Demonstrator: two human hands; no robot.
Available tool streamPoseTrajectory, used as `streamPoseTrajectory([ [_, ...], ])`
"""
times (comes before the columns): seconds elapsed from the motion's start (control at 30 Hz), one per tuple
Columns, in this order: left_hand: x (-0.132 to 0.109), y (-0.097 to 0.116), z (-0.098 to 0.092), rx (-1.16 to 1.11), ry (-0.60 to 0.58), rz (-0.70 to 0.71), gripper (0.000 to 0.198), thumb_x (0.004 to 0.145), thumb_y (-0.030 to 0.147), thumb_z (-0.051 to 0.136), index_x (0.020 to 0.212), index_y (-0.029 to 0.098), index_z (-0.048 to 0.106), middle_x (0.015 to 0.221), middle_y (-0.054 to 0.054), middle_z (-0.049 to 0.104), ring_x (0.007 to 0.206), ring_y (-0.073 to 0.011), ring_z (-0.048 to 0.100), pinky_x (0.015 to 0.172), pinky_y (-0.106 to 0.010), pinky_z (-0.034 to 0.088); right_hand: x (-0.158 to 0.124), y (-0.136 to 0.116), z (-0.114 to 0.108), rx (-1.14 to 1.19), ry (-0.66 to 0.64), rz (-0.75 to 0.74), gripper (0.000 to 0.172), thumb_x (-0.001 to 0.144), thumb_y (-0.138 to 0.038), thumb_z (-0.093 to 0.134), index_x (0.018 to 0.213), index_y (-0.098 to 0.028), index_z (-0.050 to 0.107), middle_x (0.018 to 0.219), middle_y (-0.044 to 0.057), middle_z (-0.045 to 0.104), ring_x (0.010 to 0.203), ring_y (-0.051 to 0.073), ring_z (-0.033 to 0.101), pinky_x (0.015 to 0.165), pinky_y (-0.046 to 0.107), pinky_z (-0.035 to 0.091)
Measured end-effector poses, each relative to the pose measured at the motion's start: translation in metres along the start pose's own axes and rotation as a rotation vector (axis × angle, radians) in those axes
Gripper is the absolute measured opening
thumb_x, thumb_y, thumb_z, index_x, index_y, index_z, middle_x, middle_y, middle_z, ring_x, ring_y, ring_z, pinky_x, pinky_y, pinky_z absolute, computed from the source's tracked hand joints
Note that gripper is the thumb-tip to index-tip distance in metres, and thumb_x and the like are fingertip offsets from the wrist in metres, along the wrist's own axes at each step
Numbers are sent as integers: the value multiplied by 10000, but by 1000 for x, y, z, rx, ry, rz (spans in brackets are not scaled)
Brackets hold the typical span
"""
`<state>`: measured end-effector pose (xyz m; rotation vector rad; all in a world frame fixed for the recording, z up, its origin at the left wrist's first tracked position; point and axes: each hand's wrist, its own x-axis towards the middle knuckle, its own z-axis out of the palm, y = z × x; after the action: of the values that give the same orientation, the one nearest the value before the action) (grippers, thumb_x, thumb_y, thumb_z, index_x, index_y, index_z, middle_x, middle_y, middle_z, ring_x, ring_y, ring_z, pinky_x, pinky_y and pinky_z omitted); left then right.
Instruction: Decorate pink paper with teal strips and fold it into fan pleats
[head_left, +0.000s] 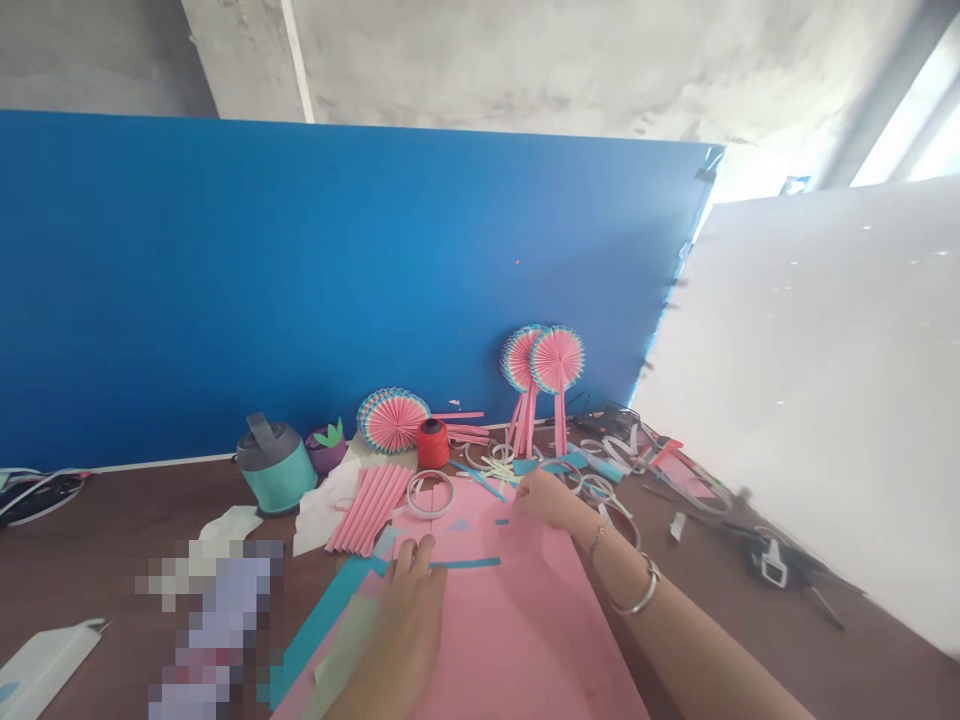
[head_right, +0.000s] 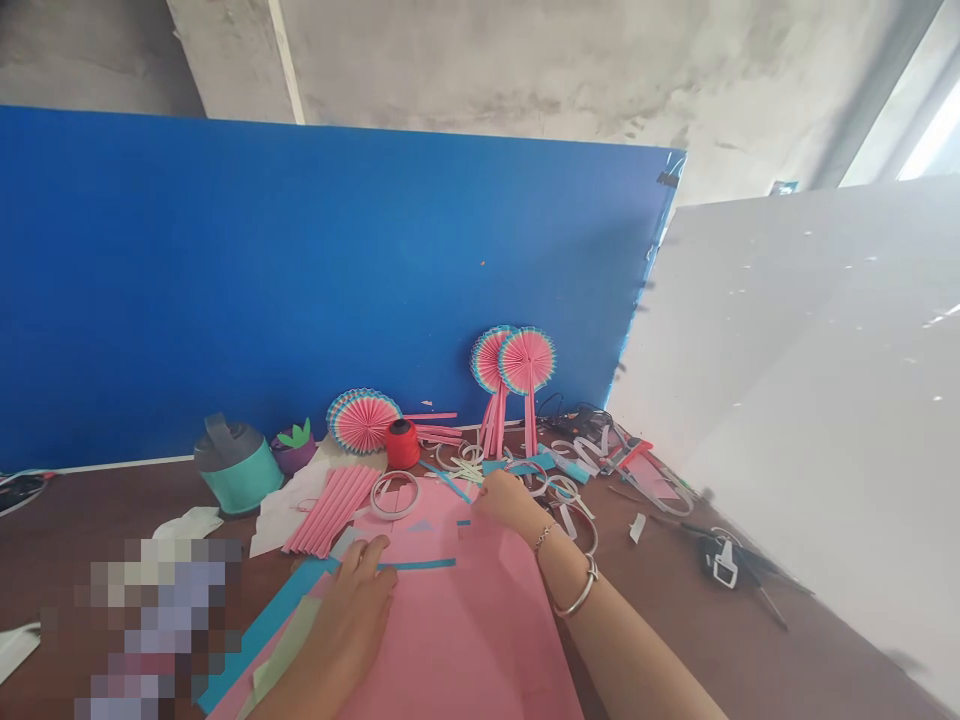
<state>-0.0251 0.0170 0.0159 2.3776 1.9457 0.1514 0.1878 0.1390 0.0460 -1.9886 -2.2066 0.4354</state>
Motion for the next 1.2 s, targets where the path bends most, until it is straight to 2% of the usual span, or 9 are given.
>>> streamPoseTrajectory([
  [0.13,-1,1,-8,-30,-29,58,322,811,17,338,850,173,617,1165,-98,543,1067,-248,444,853,-372,359,7,-7,9,5,71,14,204,717,-103,495,558,-171,603,595,27,579,531,112,467,484,225,244],
  [0.3,1,4,-15,-71,-157,106,410,732,-9,389,1054,181,559,1102,-82,538,1007,-235,437,821,-357,345,30,-35,27,7,148,-16,186,789,-246,533,729,-174,694,823,94,679,858,207,582,654,230,364],
  [0.43,1,3,-10,-162,-208,306,478,721,-28,409,1095,227,562,1114,-57,540,1030,-221,436,831,-346,349,46,-54,37,20,161,-2,212,799,-240,536,870,-150,714,978,146,685,1015,268,569,760,281,397],
  [0.63,-4,3,-8,-198,-181,352,344,796,13,410,990,206,619,1040,-56,584,978,-211,473,848,-344,380,48,-56,30,113,86,8,210,707,-88,534,821,-141,702,919,142,703,888,247,633,681,268,412],
  [0.77,-6,6,-20,-177,-216,344,287,795,32,418,901,187,635,1008,-64,592,940,-210,489,861,-360,392,31,-42,10,247,8,-46,190,678,-61,522,760,-126,681,813,91,703,776,182,632,610,218,405],
  [0.9,-7,5,-23,-165,-216,334,277,798,42,416,863,187,643,979,-70,594,927,-215,493,861,-366,397,6,-22,-2,399,-54,-95,248,715,-103,469,867,-145,661,748,19,674,653,115,594,590,194,414],
  [1.0,-9,4,-17,-163,-183,342,403,806,27,387,1065,231,620,998,-63,585,948,-219,488,860,-366,397,-14,-5,1,579,-98,-113,220,716,-140,449,808,-156,648,708,-1,622,604,104,525,570,206,390],
  [1.1,-10,6,-12,-141,-166,352,591,790,-8,365,1281,298,491,1053,-62,555,986,-221,480,862,-361,397,-29,8,10,686,-179,-136,113,715,-212,513,682,-155,605,683,-11,565,619,104,471,563,208,353],
  [1.2,-11,10,-11,-109,-180,334,533,788,-8,355,1206,260,549,1053,-73,548,1000,-235,478,841,-366,411,-38,16,18,732,-229,-136,159,706,-300,589,643,-155,576,631,-25,519,612,104,432,576,215,338],
])
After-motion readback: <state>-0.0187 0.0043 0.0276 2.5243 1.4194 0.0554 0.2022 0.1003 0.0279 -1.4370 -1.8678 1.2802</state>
